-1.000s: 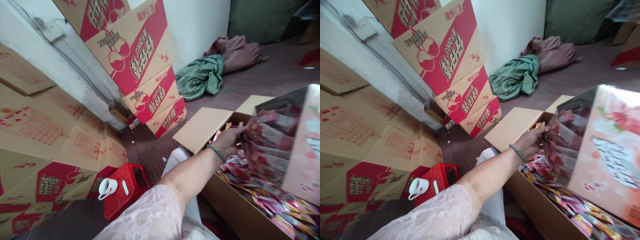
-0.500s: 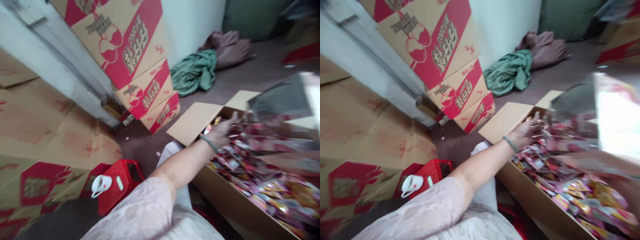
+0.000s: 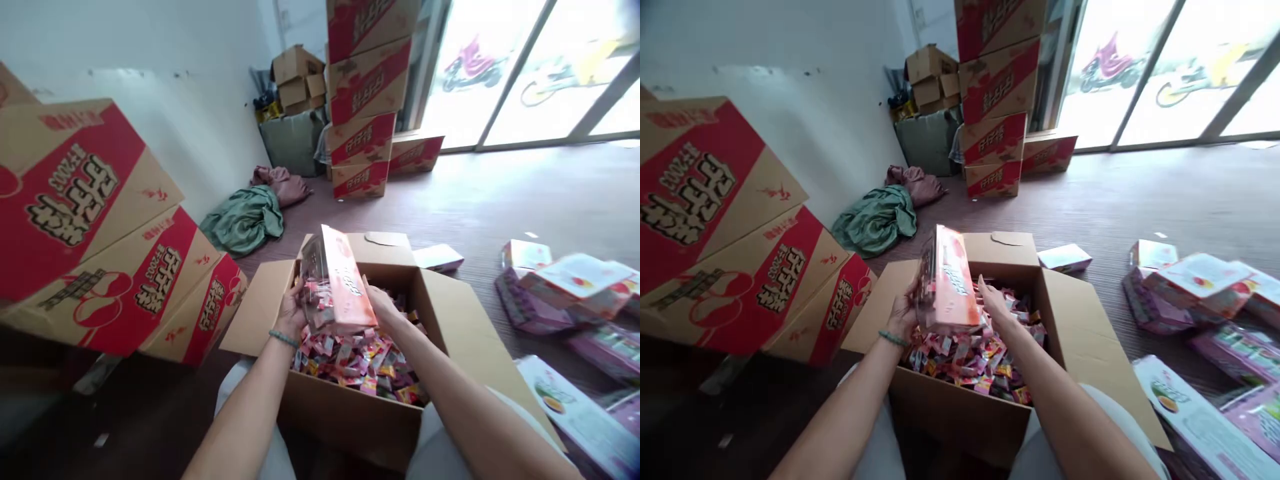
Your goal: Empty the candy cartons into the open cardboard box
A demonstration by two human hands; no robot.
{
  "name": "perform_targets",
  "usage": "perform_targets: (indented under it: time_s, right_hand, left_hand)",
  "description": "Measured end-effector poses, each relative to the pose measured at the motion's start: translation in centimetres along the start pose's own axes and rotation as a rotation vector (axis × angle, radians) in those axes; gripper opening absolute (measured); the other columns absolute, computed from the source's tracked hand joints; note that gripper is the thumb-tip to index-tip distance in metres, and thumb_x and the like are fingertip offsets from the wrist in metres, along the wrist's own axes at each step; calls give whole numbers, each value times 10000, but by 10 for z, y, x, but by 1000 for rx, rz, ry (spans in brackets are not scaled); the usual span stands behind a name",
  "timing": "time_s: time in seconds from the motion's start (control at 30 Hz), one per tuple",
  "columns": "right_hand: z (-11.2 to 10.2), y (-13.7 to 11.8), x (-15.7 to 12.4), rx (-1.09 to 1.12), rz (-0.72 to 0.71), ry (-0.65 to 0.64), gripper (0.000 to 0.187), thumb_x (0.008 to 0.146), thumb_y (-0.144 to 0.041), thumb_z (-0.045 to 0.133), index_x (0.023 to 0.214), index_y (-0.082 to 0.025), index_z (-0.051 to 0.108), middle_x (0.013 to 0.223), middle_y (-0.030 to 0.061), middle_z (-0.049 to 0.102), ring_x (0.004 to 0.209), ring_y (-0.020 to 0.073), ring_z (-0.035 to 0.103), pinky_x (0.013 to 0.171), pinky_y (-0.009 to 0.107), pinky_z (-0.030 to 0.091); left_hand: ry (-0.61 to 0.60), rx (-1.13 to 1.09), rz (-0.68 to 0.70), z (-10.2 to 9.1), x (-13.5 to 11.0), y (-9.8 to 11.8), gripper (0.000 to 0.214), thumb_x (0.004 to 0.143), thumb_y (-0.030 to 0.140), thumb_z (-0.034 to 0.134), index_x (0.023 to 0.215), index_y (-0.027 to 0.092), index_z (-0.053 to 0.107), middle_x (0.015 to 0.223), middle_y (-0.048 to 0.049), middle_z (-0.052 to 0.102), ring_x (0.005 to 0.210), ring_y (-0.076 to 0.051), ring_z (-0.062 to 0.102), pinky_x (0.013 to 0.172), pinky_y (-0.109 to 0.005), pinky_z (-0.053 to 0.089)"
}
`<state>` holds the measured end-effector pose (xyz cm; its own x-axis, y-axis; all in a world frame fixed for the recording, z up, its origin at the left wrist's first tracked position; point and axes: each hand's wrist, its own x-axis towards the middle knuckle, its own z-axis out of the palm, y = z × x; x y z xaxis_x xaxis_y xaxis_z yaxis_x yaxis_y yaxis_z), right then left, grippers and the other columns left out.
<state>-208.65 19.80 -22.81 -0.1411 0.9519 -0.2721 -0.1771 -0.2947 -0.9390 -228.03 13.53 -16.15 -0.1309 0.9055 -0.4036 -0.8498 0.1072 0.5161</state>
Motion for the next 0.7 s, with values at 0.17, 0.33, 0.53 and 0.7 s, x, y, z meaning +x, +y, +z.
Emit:
perform_targets:
  time_s: [0.17,0.33,0.53,0.7]
  right_hand:
    - [-16,-29,-23,88,22,-330,867,767,-882,520,1426,-320,466,1381,86,534,1154,285,575,852,386,506]
    - [-26,-44,-54,-64,-24,-414,991,736,-604,798,1527,-343,261,1532,57,354,1276,287,475,926,383,472]
    - [-46,-52,-68,118,-126,-242,801,734,-434,800,1424,-320,408,1295,23,585,1077,258,595,751,299,536]
    - [-58,-52,-77,189,-92,-238,833,706,-461,813,1424,-326,412,1324,20,564,1007,246,615,700,281,548]
  left_hand:
    - [-9,15,200,26,0,1,269,804,228,756,699,149,521,435,125,240,343,-22,219,371,-153,243]
    - [-86,89,161,48,-15,-17,400,830,516,697,737,134,620,403,104,232,339,-36,189,360,-172,251]
    - [-230,288,97,57,-8,-46,805,852,817,267,989,149,696,700,-71,635,571,-171,571,532,-301,499]
    - [-186,526,147,37,2,-71,499,887,621,501,1005,173,685,914,-109,696,893,-268,660,797,-424,553]
